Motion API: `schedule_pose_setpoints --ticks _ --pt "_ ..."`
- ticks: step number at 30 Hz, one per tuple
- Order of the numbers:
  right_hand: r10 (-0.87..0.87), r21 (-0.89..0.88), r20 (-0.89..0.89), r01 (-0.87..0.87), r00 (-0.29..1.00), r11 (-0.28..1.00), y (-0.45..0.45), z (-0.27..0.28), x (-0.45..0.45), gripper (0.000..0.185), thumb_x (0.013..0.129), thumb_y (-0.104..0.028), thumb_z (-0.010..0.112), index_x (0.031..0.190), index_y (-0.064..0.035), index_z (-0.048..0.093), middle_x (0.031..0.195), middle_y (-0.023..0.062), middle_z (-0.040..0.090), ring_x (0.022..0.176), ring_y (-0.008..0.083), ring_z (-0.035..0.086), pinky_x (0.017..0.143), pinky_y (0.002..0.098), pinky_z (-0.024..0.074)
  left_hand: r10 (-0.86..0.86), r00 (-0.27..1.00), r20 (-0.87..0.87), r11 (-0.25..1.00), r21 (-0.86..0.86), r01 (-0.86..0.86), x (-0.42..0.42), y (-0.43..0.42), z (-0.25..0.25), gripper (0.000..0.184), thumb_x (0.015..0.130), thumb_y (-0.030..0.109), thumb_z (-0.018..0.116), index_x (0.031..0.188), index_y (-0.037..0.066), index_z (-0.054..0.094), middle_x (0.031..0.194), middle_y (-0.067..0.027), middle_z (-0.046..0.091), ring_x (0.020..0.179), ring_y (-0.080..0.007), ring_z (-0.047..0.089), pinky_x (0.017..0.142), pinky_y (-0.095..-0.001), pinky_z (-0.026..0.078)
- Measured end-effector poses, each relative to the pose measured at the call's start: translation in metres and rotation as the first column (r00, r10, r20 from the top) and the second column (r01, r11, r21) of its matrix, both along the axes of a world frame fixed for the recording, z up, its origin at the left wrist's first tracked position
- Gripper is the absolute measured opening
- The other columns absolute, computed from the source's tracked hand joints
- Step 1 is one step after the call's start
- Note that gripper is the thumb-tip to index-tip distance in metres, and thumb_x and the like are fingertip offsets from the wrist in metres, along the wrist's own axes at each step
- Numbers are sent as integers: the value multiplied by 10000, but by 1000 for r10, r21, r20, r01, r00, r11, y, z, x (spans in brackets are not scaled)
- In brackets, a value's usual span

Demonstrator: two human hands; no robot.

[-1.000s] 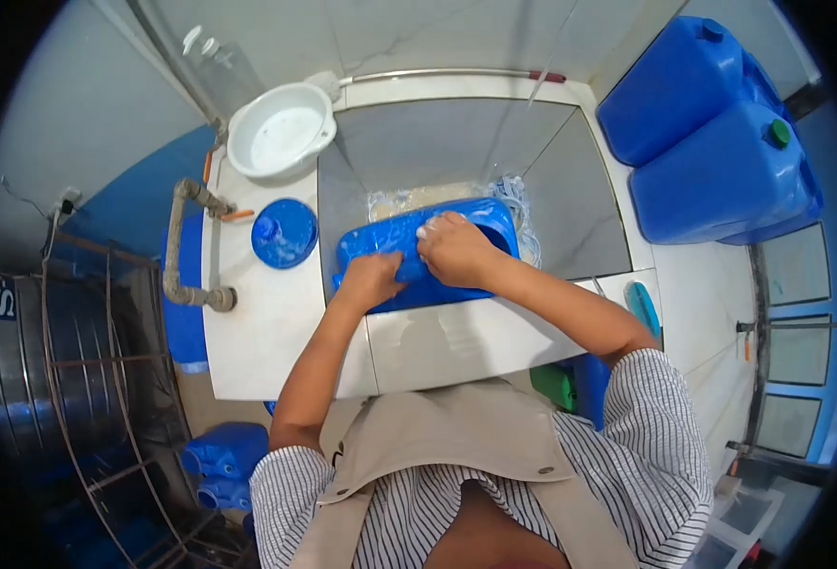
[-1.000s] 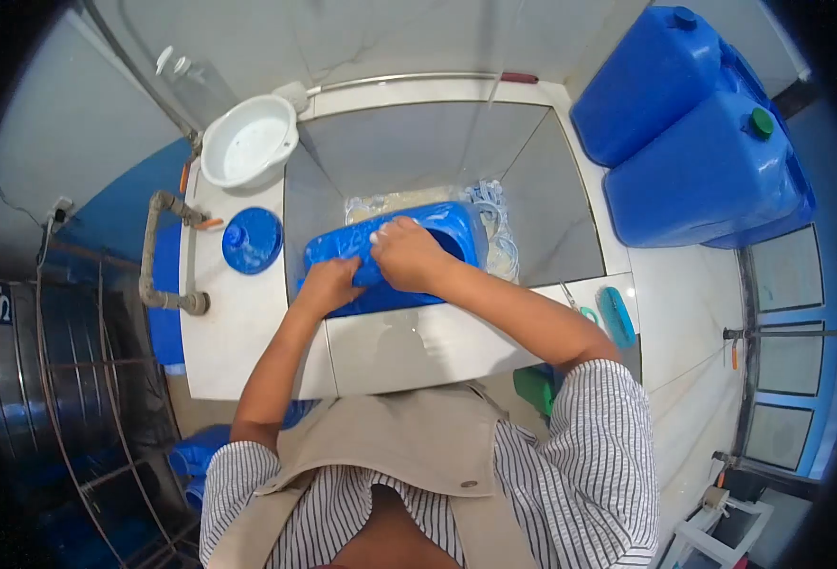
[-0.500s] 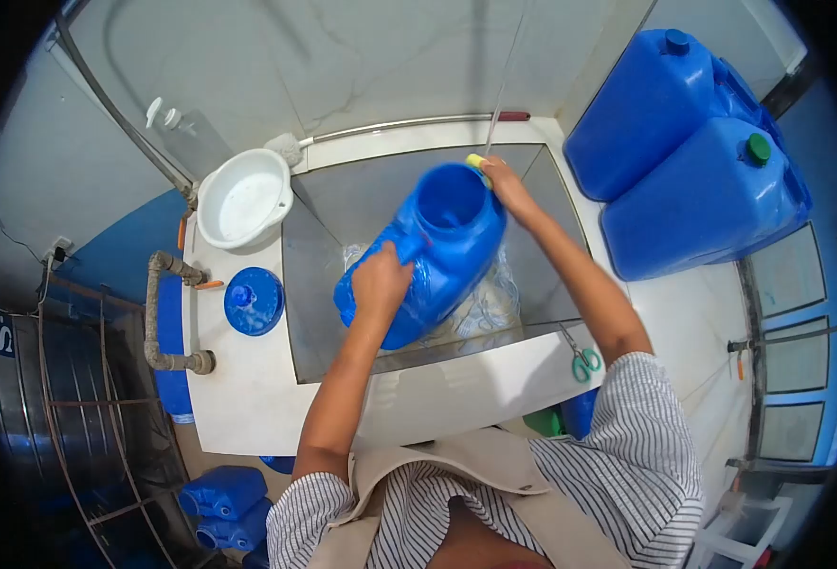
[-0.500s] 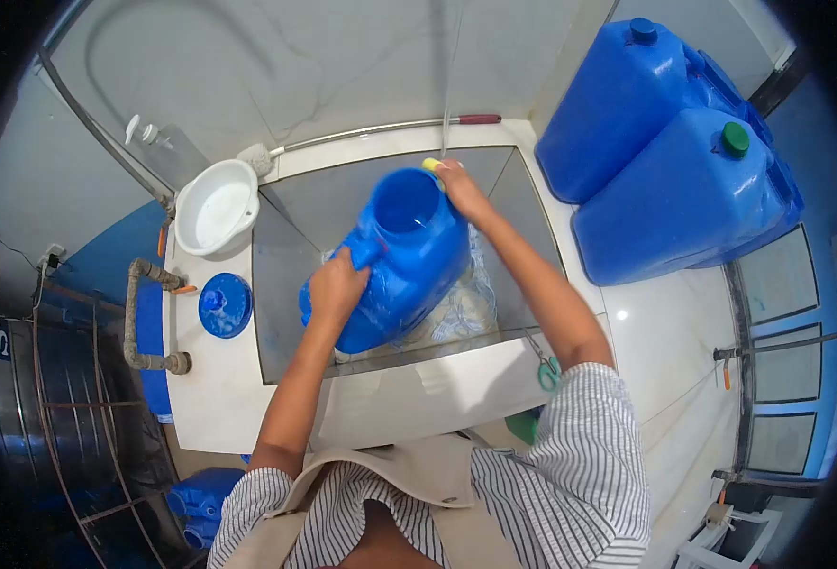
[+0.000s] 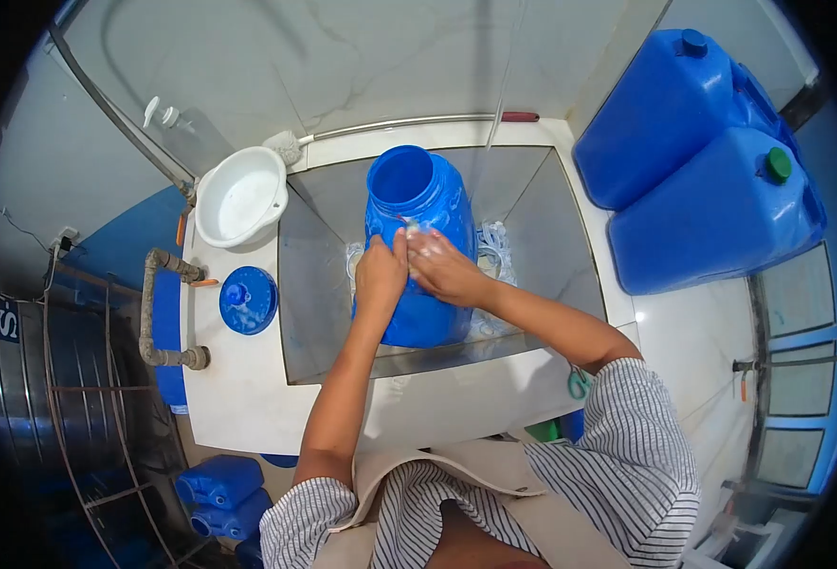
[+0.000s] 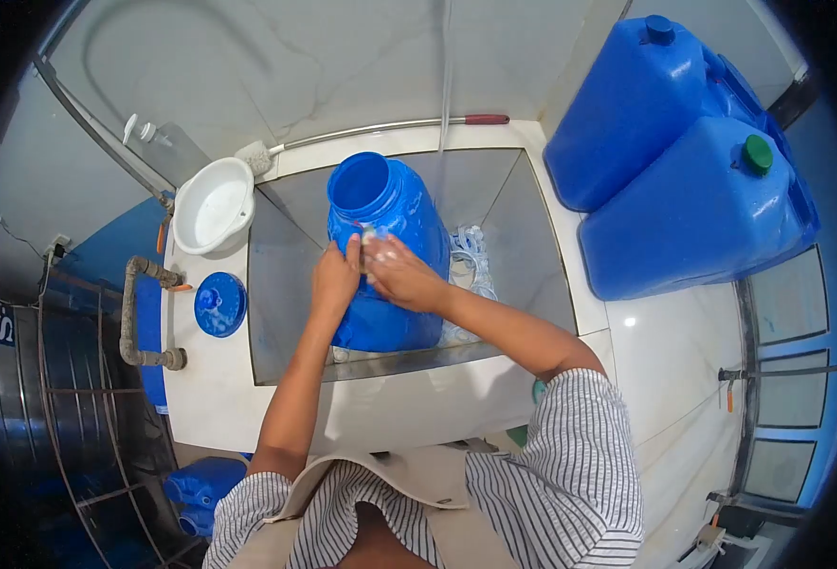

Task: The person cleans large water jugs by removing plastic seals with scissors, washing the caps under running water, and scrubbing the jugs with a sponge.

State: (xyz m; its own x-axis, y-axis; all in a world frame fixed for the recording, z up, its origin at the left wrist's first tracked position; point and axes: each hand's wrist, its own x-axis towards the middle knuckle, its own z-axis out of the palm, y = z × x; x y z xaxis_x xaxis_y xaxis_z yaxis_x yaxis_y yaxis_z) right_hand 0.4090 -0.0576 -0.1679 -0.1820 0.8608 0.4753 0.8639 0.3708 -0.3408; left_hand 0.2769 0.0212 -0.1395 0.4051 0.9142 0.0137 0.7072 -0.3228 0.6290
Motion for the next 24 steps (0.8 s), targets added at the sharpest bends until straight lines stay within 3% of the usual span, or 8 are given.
schedule_pose_setpoints --ticks 3,6,10,12,14,16,22,24 --pt "317 -394 49 -274 947 878 18 1 -4 394 818 -126 550 1177 25 494 1236 199 495 1203 366 427 1018 454 328 46 998 -30 997 58 -44 -6 0 0 559 925 430 409 922 -113 544 835 -334 598 802 -468 594 715 -510 469" --pt "253 -115 -77 -261 964 958 0 -2 -10 305 812 -107 549 1093 11 543 1127 184 542 1112 362 482 985 448 360 71 997 -44 997 37 -69 -24 9 -5 551 930 432 399 946 -100 541 855 -330 598 822 -471 587 727 -514 462" --pt "281 12 -155 -283 947 959 3 -21 -21 279 810 -119 535 1064 -8 559 1041 178 561 1025 358 514 932 452 390 158 987 -30 987 -28 -159 -42 23 -21 549 930 448 393 978 -79 539 871 -335 596 831 -488 576 733 -527 453" --pt "344 -431 -211 -403 915 807 37 -30 -41 275 816 -146 513 1055 -17 559 1023 154 560 1007 338 522 891 454 403 157 987 -38 984 -82 -159 -45 17 -14 577 931 459 389 991 -95 538 904 -347 586 877 -494 563 766 -518 444" --pt "439 -450 -124 -445 890 774 43 -31 -47 270 813 -154 497 1050 -33 543 1032 155 555 1015 329 515 884 447 397 174 984 -37 976 -125 -177 -53 17 -17 605 932 470 385 1004 -111 537 936 -359 577 923 -499 550 799 -509 434" --pt "298 -167 -215 -336 930 927 20 -40 -47 231 799 -134 496 994 -19 539 1022 186 544 994 344 504 893 450 378 258 966 0 956 -144 -255 -75 33 -42 642 933 485 371 1023 -128 536 957 -364 572 953 -489 549 821 -493 431" --pt "344 -68 -254 -371 904 926 32 -68 -66 214 779 -97 481 969 -4 511 983 201 516 927 366 479 851 474 355 401 914 -69 887 -220 -406 -113 50 -88 715 919 536 344 994 -142 558 962 -364 574 972 -487 548 849 -484 423" --pt "-42 -3 -21 42 999 999 104 -124 -43 184 777 -77 473 949 -20 500 915 193 503 845 348 458 769 470 345 407 913 -27 892 -205 -404 -117 52 -99 713 919 530 347 996 -147 557 953 -359 580 958 -475 562 837 -477 431"
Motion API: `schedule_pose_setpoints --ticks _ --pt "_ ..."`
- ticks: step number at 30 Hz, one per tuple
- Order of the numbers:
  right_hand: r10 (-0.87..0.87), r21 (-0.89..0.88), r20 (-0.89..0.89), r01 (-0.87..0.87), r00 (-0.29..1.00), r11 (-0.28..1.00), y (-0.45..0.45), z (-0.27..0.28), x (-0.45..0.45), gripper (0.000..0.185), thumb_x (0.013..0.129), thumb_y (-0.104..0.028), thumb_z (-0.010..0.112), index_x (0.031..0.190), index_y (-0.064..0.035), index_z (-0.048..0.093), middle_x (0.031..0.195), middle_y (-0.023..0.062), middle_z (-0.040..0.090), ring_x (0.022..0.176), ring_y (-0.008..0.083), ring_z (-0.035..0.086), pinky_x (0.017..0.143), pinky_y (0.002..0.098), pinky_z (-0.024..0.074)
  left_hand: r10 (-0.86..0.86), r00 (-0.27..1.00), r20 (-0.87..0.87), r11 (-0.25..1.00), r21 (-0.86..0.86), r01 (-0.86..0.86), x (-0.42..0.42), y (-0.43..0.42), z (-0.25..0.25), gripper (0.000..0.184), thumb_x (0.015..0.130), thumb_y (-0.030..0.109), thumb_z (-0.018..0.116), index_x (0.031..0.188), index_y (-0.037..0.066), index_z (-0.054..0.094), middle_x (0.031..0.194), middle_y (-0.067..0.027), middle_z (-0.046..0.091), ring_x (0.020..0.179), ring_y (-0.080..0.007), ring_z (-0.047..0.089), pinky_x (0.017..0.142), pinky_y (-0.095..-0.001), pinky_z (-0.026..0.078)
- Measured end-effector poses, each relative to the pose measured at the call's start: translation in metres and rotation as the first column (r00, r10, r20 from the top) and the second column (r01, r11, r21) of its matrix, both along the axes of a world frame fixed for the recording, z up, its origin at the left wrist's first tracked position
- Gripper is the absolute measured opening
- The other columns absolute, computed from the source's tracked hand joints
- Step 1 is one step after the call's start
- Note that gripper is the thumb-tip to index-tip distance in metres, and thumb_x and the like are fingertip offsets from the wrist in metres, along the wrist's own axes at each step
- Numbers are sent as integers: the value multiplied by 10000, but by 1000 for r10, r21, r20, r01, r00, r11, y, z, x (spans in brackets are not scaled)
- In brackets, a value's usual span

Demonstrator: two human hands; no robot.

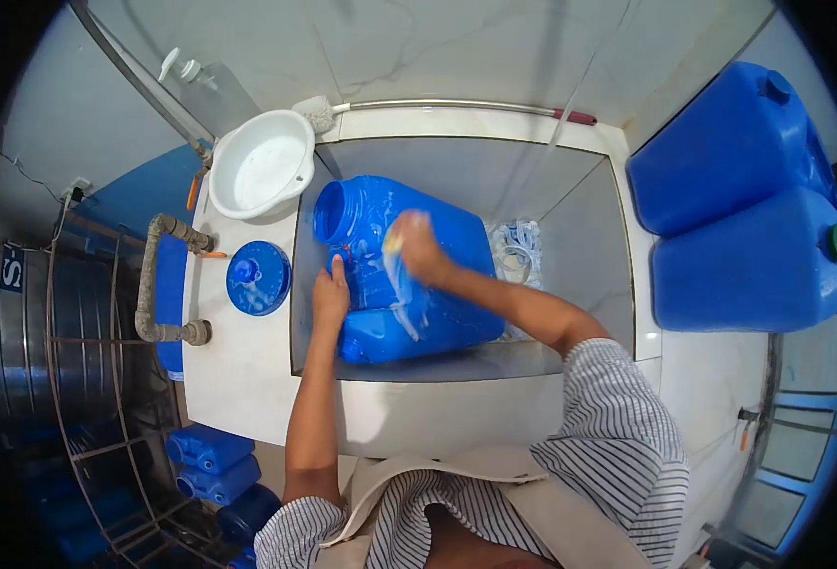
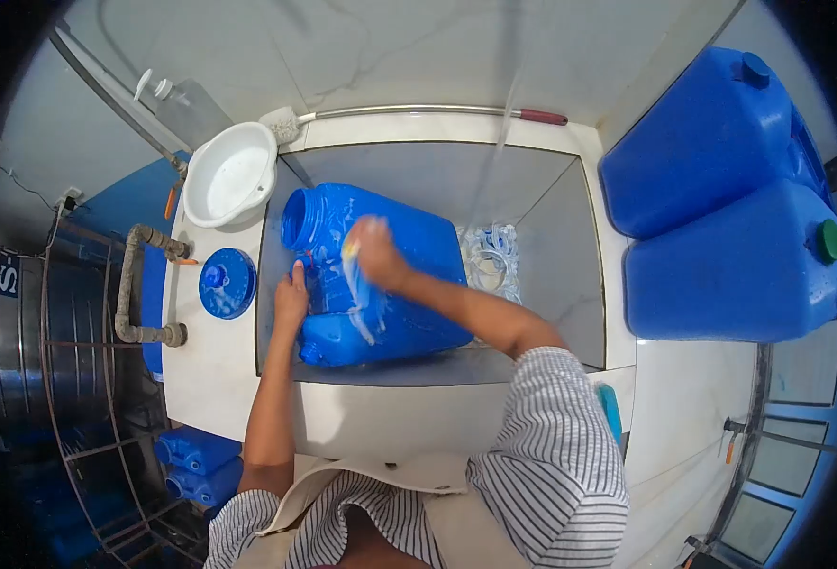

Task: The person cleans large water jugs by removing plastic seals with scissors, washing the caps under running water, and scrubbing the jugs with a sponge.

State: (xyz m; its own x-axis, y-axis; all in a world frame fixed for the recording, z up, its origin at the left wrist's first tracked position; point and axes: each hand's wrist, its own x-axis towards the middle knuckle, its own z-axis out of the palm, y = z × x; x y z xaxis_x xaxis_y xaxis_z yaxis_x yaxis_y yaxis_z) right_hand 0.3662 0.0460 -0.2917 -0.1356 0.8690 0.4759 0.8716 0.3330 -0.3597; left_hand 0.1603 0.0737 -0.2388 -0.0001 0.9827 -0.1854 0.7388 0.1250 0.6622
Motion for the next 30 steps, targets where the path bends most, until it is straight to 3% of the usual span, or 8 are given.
schedule_pose_setpoints --ticks 4,10,16,20,23,25,27,30 --pt "-391 -162 -292 357 873 920 -57 -64 49 171 744 -23 464 908 -28 513 847 199 507 807 357 449 770 465 339 21 999 38 989 -147 -16 -1 6 4 709 922 526 345 1017 -145 554 958 -354 584 955 -467 568 835 -470 434" --pt "60 117 -364 -19 929 993 -58 15 -23 254 754 -36 463 1004 -1 486 1003 246 479 989 410 439 890 496 323 -15 1000 -22 999 -52 14 5 -2 15 717 921 534 345 1053 -142 544 944 -339 594 951 -449 576 846 -460 429" --pt "-450 -429 -452 255 770 867 3 -142 118 235 933 -219 395 1005 -13 482 997 218 534 889 402 502 781 488 388 -23 999 -35 990 -138 18 3 -6 18 724 924 536 318 1129 -131 509 1053 -352 559 1038 -466 533 905 -465 411" --pt "-792 -768 -202 409 576 494 -132 -131 46 727 919 -392 414 1357 130 159 1357 350 263 1258 471 277 1075 474 216 8 998 -67 995 -94 -14 8 -8 23 704 929 526 317 1106 -124 522 1042 -352 562 1034 -466 533 897 -464 411" --pt "-379 -505 -564 57 733 861 -120 -4 -23 709 899 -329 479 1350 129 178 1372 329 247 1268 487 240 1090 505 161 7 1000 -27 990 -143 -11 5 -6 17 696 930 521 320 1085 -124 531 1033 -350 565 1026 -466 536 887 -463 414" --pt "74 153 102 -89 992 984 -55 42 -19 527 905 -225 442 1277 132 333 1287 310 379 1201 475 350 1062 486 245 14 1000 -8 985 -169 -15 7 -4 18 693 930 518 324 1074 -126 535 1027 -349 568 1020 -466 539 879 -462 418" --pt "-135 201 85 116 987 973 24 26 -6 361 895 -168 415 1157 67 499 1197 246 494 1144 409 445 986 487 346 -19 999 -38 997 -72 16 6 -10 21 685 930 512 336 1060 -129 539 1028 -351 566 1022 -474 532 881 -469 411" --pt "-470 -647 -330 166 819 744 75 -45 67 313 879 -172 404 1093 -7 562 1176 188 537 1126 346 476 941 496 368 -21 997 -75 998 -67 16 -1 -7 7 672 932 504 346 1084 -126 524 907 -318 604 824 -424 618 732 -446 483"
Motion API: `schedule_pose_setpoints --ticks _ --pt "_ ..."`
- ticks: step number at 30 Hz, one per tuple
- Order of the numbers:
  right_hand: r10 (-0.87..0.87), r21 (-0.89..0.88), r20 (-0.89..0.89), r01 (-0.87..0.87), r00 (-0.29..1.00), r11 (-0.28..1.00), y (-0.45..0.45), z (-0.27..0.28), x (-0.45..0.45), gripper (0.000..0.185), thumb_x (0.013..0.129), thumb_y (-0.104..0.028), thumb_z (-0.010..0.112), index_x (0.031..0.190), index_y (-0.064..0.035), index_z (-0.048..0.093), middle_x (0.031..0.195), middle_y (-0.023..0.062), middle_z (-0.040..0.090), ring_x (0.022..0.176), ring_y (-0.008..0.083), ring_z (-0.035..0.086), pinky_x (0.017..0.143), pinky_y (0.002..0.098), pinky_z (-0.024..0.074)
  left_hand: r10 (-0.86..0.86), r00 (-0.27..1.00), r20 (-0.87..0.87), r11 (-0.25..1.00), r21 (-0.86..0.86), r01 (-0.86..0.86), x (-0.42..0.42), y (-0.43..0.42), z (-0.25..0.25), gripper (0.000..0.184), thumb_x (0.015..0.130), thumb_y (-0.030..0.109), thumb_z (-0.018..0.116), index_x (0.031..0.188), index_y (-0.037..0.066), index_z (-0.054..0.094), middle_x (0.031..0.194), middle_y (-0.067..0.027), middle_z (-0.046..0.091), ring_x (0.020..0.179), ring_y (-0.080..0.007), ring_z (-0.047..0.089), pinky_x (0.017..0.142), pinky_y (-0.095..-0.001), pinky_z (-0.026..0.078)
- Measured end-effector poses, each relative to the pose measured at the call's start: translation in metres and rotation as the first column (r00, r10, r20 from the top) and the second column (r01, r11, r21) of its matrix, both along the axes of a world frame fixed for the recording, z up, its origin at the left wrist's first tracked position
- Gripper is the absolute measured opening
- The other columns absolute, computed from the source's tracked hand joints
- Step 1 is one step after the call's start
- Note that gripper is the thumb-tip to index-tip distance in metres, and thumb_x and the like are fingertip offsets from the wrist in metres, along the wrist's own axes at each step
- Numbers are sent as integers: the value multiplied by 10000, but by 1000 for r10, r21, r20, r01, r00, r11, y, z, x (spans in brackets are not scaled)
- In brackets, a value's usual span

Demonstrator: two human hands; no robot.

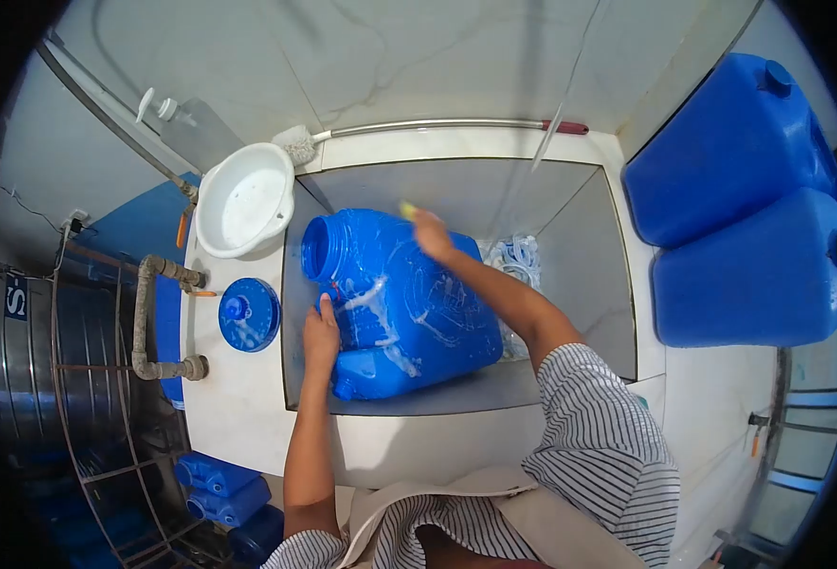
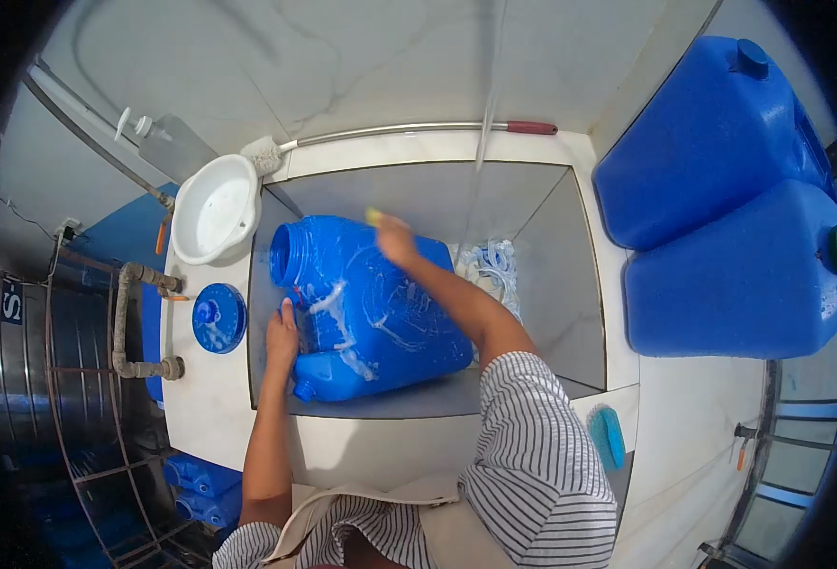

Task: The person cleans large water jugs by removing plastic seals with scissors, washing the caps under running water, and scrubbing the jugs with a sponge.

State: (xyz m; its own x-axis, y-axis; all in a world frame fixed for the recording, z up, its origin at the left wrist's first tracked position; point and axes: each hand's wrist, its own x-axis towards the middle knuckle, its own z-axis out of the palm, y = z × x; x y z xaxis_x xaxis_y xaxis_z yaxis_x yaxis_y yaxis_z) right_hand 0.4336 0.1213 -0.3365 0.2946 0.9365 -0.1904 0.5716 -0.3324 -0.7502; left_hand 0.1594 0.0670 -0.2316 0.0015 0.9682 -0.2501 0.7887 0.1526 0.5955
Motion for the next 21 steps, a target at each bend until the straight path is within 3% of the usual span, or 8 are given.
schedule_pose_setpoints --ticks 2,5,7,9,11,13,15,21 --pt "32 204 447 -137 894 969 -60 -99 51 365 888 -211 384 1144 -1 537 1193 205 525 1132 379 459 984 503 321 34 996 78 996 -79 -27 3 -4 5 664 933 499 349 1094 -123 516 834 -287 607 695 -371 617 630 -417 485" --pt "-387 -169 191 419 902 892 -151 -65 -16 476 924 -245 393 1313 25 344 1334 289 346 1247 412 337 1071 447 250 94 964 250 982 -180 -49 4 -3 15 645 937 489 353 1091 -119 505 710 -225 600 493 -267 582 464 -357 460" --pt "-116 -8 -10 116 993 993 -158 25 -45 499 940 -284 392 1316 36 322 1380 299 256 1319 412 215 1100 461 177 110 932 345 978 -205 -40 14 -8 26 635 939 483 354 1079 -118 503 659 -194 589 419 -215 547 399 -326 433" --pt "-21 465 663 -390 748 795 -123 81 -48 478 942 -257 401 1323 19 319 1391 264 252 1316 407 211 1089 473 189 -36 941 337 994 -83 68 26 -19 44 548 950 451 352 1002 -68 519 666 -235 588 507 -311 592 475 -378 463" --pt "-250 684 428 -130 868 717 -73 149 -36 412 929 -260 404 1218 27 468 1251 270 449 1207 401 386 993 462 334 -207 930 303 978 75 194 28 -20 31 496 960 439 340 977 -21 525 602 -164 544 473 -253 554 446 -362 433" --pt "284 241 202 -328 937 913 -51 215 10 359 923 -230 403 1130 23 553 1102 240 574 1073 374 518 916 419 408 -466 871 154 860 311 405 31 -22 42 428 977 387 315 905 28 535 540 -131 512 468 -268 534 459 -397 413" --pt "443 482 212 -487 871 728 -33 162 57 334 904 -245 463 1095 -3 590 1040 165 629 993 292 584 904 364 429 -556 831 19 803 271 531 34 -24 61 391 967 358 343 894 26 534 662 -199 553 634 -351 557 572 -436 423" --pt "468 -308 -131 -485 874 819 -112 62 97 334 876 -253 514 1106 -45 639 1102 141 633 968 192 592 893 348 442 -624 756 -200 652 400 644 65 1 65 275 915 252 429 1043 24 516 1192 -273 462 1173 -406 395 990 -431 302"
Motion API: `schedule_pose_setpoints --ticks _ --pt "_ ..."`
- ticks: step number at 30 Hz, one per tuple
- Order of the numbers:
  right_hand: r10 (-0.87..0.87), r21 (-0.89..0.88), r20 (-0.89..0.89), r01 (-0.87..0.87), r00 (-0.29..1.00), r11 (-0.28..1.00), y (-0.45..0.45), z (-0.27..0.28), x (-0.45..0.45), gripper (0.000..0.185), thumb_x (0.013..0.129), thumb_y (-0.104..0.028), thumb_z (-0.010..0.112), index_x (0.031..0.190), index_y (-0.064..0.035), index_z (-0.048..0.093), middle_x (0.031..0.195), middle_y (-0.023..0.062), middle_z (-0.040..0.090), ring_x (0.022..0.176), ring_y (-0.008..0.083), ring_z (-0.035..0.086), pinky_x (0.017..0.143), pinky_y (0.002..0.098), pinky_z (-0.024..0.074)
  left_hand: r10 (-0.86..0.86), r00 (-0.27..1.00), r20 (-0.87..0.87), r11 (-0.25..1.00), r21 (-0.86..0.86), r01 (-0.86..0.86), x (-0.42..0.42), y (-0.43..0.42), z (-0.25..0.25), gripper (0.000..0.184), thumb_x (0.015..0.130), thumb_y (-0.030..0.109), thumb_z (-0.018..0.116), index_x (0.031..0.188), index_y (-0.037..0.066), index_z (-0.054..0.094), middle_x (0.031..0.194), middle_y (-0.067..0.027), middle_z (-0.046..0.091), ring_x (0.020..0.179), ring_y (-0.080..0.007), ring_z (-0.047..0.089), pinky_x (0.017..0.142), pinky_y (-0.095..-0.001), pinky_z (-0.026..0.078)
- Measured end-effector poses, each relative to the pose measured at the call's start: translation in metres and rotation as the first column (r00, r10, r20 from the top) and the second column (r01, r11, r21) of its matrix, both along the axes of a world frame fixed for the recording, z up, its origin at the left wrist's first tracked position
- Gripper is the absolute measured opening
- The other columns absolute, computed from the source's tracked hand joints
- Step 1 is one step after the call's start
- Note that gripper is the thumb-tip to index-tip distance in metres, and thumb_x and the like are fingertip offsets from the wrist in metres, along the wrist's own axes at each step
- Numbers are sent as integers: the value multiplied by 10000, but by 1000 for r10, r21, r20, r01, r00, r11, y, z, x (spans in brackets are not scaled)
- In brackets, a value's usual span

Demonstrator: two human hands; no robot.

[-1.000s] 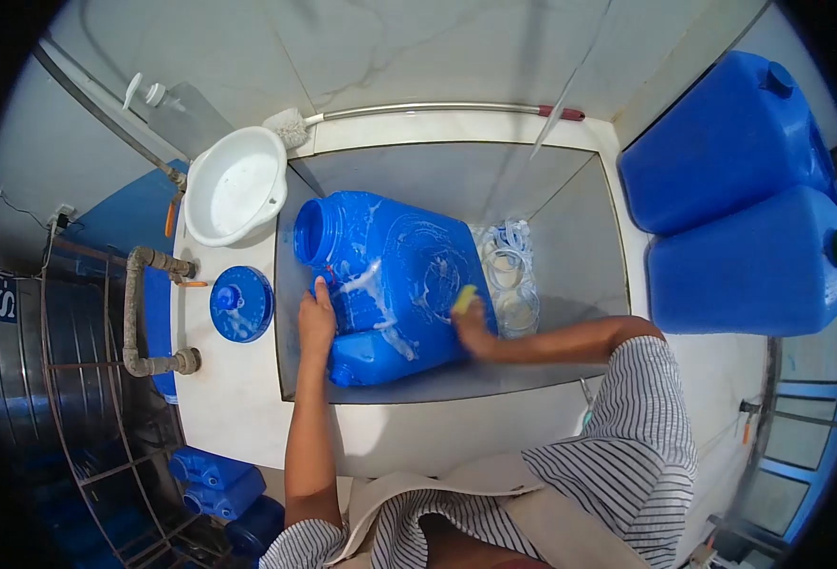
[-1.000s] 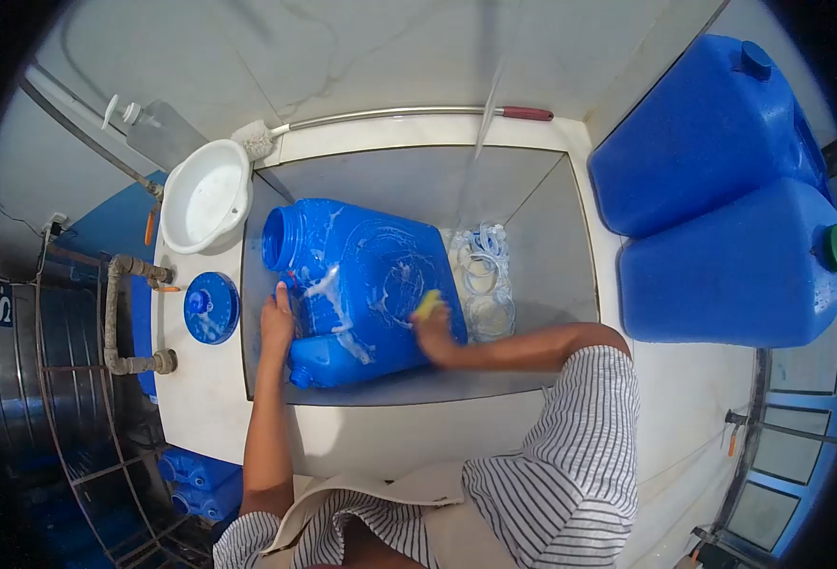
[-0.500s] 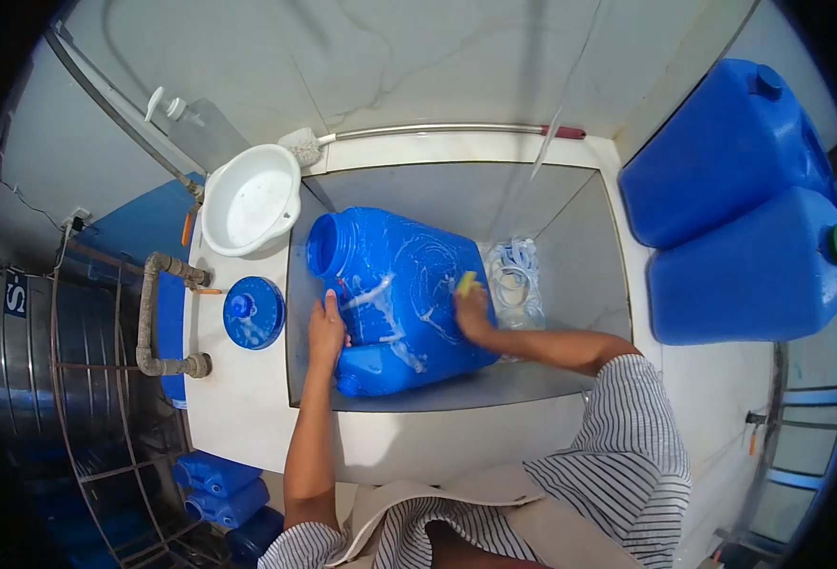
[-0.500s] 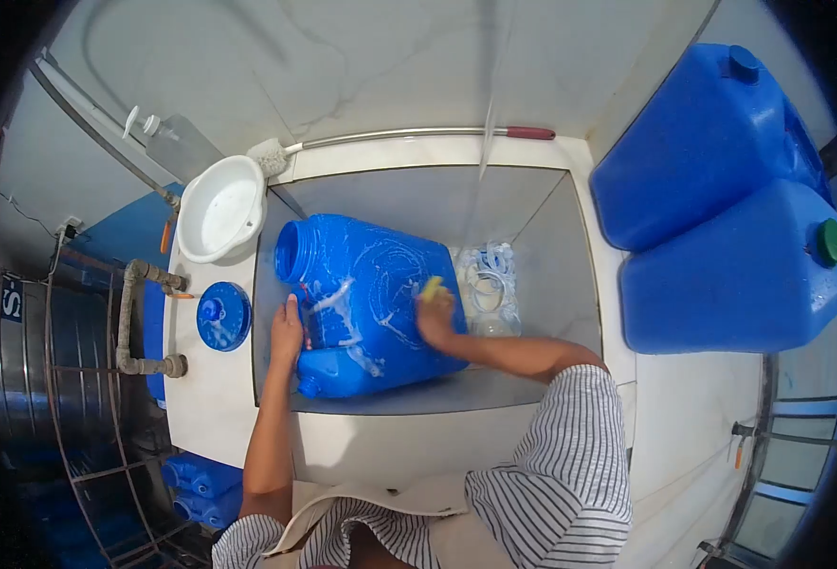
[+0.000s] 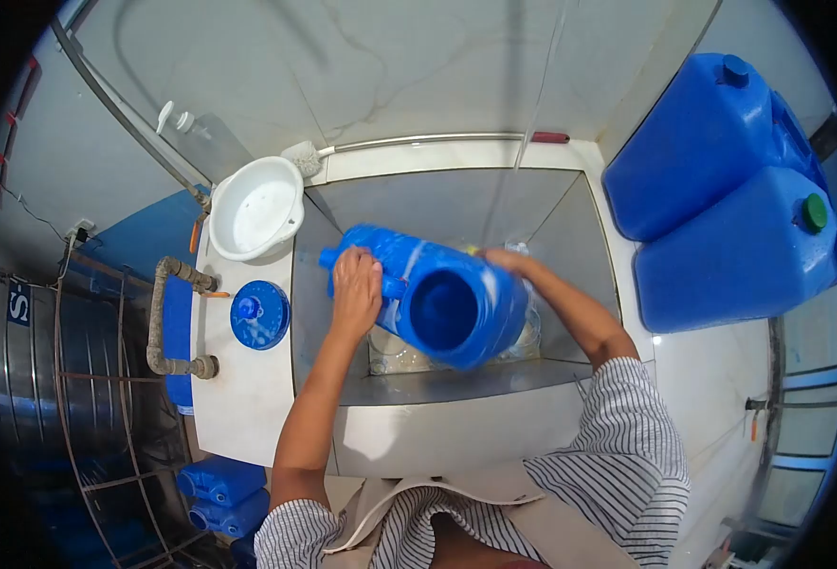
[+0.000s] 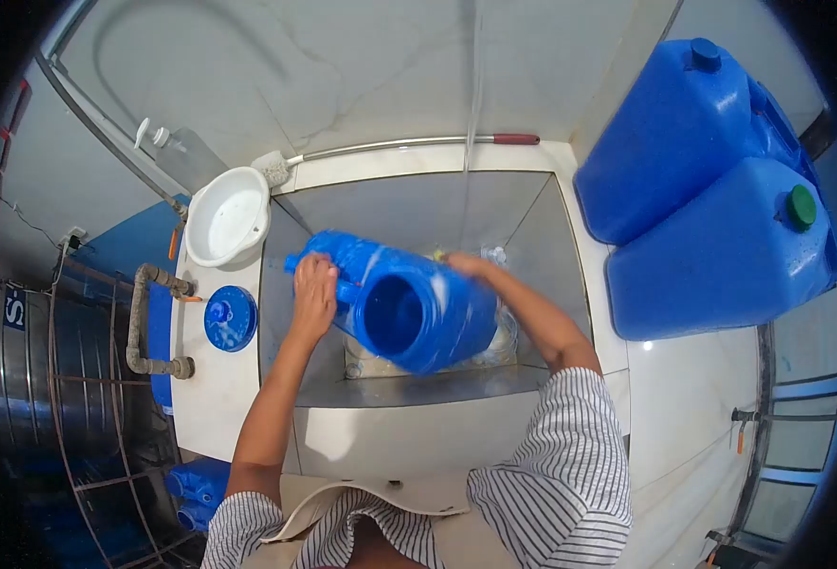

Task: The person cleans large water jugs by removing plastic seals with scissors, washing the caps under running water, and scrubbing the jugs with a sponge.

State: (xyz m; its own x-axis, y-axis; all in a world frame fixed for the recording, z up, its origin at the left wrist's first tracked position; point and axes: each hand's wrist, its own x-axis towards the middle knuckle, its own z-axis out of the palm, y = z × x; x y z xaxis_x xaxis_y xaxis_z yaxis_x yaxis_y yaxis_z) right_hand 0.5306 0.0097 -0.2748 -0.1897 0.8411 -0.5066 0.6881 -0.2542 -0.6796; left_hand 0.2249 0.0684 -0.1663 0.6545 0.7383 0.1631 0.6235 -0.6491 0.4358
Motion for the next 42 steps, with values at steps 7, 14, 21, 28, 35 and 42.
schedule_pose_setpoints --ticks 7,14,21,28,35,42 --pt "-575 922 -122 307 809 237 65 55 -102 388 958 -228 351 1187 47 500 1245 250 473 1219 428 371 1055 474 260 263 944 200 896 -414 -162 37 5 -13 845 734 149 577 1430 -5 123 1414 -338 198 1324 -432 223 1095 -394 194" --pt "-662 925 -19 264 749 272 46 84 -90 199 826 -147 491 945 -15 581 1042 176 530 955 348 488 850 457 379 -58 943 327 988 -116 101 20 17 -19 813 733 75 569 1433 24 159 1159 -317 527 1024 -428 563 860 -418 457" --pt "-645 818 151 272 749 507 20 121 -71 227 807 -182 472 951 -28 558 1001 160 528 923 331 486 814 478 385 22 939 344 965 -254 70 24 0 3 732 772 96 590 1423 106 255 841 -268 622 779 -415 628 696 -415 493" --pt "-482 698 32 326 875 638 20 88 -40 249 808 -146 443 1004 -25 538 1026 180 544 982 334 487 876 427 379 -68 940 334 942 -288 170 16 -12 8 693 818 165 604 1420 108 265 1065 -265 593 931 -411 606 808 -409 484" --pt "241 612 -285 -17 928 791 61 109 -30 343 902 -213 385 1147 -35 545 1052 88 582 992 185 536 914 325 409 -197 949 246 938 -235 256 19 -23 17 656 840 212 634 1398 74 318 1257 -238 506 1128 -360 532 923 -369 430" --pt "-513 423 -366 630 776 651 -20 -136 11 338 916 -253 419 1098 3 544 993 133 584 872 262 554 822 394 431 223 906 359 885 -465 -33 0 25 -25 622 867 266 609 1397 87 336 1122 -221 606 778 -260 659 696 -309 509"
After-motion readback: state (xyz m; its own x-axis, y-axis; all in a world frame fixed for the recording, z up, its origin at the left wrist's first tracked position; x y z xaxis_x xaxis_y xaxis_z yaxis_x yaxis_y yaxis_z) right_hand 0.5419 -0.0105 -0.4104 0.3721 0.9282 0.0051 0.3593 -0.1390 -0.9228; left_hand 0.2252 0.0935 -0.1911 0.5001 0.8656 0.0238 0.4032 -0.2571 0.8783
